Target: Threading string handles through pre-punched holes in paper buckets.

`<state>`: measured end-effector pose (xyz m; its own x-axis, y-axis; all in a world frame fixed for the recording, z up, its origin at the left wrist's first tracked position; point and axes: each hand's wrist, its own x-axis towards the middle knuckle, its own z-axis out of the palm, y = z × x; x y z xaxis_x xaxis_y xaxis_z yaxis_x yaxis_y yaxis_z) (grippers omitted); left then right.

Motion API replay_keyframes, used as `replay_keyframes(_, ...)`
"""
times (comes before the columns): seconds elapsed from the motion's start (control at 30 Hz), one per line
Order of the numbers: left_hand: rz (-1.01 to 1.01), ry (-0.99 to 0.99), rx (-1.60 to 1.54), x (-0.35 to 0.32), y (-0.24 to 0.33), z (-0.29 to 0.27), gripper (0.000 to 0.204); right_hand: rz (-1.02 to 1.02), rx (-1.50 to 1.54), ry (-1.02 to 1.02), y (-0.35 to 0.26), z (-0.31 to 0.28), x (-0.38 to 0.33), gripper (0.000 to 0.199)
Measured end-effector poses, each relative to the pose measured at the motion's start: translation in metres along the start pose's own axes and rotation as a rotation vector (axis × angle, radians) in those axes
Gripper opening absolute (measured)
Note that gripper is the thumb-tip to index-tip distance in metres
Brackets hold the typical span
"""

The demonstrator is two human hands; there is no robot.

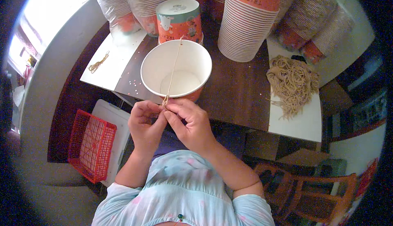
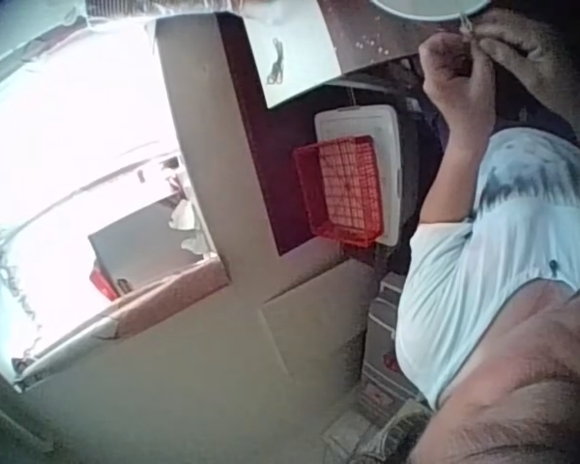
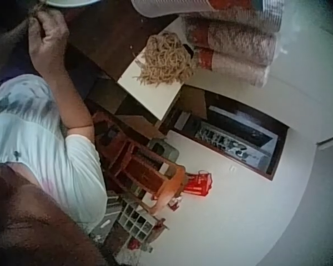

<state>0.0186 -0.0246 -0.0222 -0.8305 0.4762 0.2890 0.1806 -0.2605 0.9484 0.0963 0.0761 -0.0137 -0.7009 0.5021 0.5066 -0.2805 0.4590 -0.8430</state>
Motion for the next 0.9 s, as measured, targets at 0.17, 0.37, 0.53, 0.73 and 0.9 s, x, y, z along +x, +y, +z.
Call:
replay_keyframes(0.17,0.06,-0.012,0.093,-0.003,0.001,0.0,0.021,0.098,0.106,0.009,0.008,0.001,-0.004,0.016)
replay_keyframes(0.37,0.071,-0.023,0.062,-0.001,-0.004,-0.003,0.016,0.514,0.626,0.038,0.011,0.0,-0.001,0.019)
replay_keyframes(0.53,0.286,-0.072,0.291,0.0,-0.003,-0.003,0.015,0.58,0.718,0.097,0.012,0.007,-0.009,0.02)
replay_keyframes(0.73,0.488,-0.043,0.437,0.002,0.002,0.0,0.024,0.512,0.558,0.122,0.01,0.008,-0.011,0.019)
replay_keyframes(0.9,0.611,-0.057,0.548,0.004,-0.005,-0.004,0.019,0.489,0.47,0.123,0.006,0.006,-0.01,0.021)
